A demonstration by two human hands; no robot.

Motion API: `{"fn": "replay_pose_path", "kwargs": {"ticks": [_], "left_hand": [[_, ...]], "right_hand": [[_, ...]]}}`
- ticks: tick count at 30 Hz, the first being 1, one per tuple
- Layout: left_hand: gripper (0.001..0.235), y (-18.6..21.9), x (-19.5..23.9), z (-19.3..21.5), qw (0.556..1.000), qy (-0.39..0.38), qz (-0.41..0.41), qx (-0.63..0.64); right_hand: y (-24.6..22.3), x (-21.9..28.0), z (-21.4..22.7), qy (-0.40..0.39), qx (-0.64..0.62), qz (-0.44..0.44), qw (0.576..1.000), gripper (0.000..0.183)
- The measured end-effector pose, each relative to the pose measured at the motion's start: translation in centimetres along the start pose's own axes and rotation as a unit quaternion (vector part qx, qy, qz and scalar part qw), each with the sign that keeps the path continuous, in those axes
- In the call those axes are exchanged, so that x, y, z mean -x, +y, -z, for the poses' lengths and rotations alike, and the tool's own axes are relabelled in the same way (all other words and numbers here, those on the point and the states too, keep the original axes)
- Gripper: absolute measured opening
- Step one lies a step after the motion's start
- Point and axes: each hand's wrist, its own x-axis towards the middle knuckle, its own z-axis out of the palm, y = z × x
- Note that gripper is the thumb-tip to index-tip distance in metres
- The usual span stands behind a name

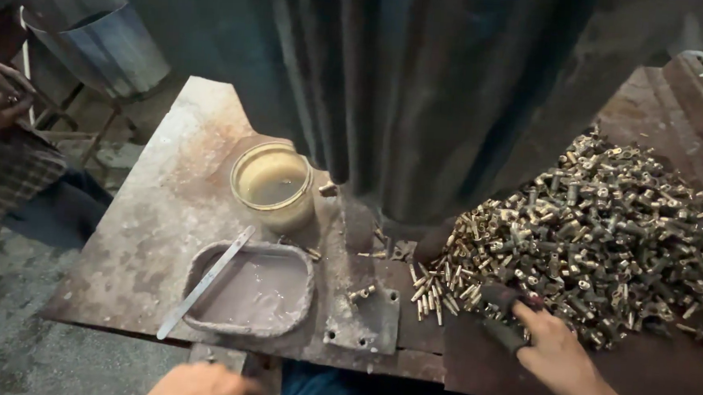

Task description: The person picks up small brass fittings, dips each one in a tray of liquid, positions it under a bench tapping machine that cuts threads into it, then tosses the finished fitting onto a growing pile of parts on the worktable, repeating the cycle continuously.

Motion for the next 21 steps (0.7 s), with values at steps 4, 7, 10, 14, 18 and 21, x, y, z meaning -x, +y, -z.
{"fn": "replay_pose_path", "kwargs": {"ticks": [4,7,10,14,18,21], "left_hand": [[0.029,0.1,0.4,0.1,0.953,-0.201,0.064,-0.219],[0.059,3.7,0.1,2.7,0.974,-0.183,-0.131,-0.021],[0.084,11.1,1.9,7.8,0.898,0.199,-0.336,0.203],[0.096,12.5,0.7,6.4,0.971,0.024,-0.174,0.160],[0.081,13.5,-0.1,6.7,0.987,-0.065,-0.150,-0.004],[0.085,14.3,0.0,7.6,0.988,0.002,-0.151,0.022]], "right_hand": [[-1.0,0.1,1.2,-0.012,0.000,-0.025,1.000,0.084],[0.0,0.1,-0.1,0.056,-0.009,0.044,0.997,0.076],[-2.7,0.1,1.1,0.034,-0.013,0.012,0.999,0.070],[-6.7,0.8,3.3,0.071,-0.060,0.043,0.995,0.072],[-7.2,0.6,3.9,0.074,-0.040,0.013,0.996,0.062],[-7.5,0.4,3.5,0.088,-0.038,-0.008,0.995,0.058]]}}
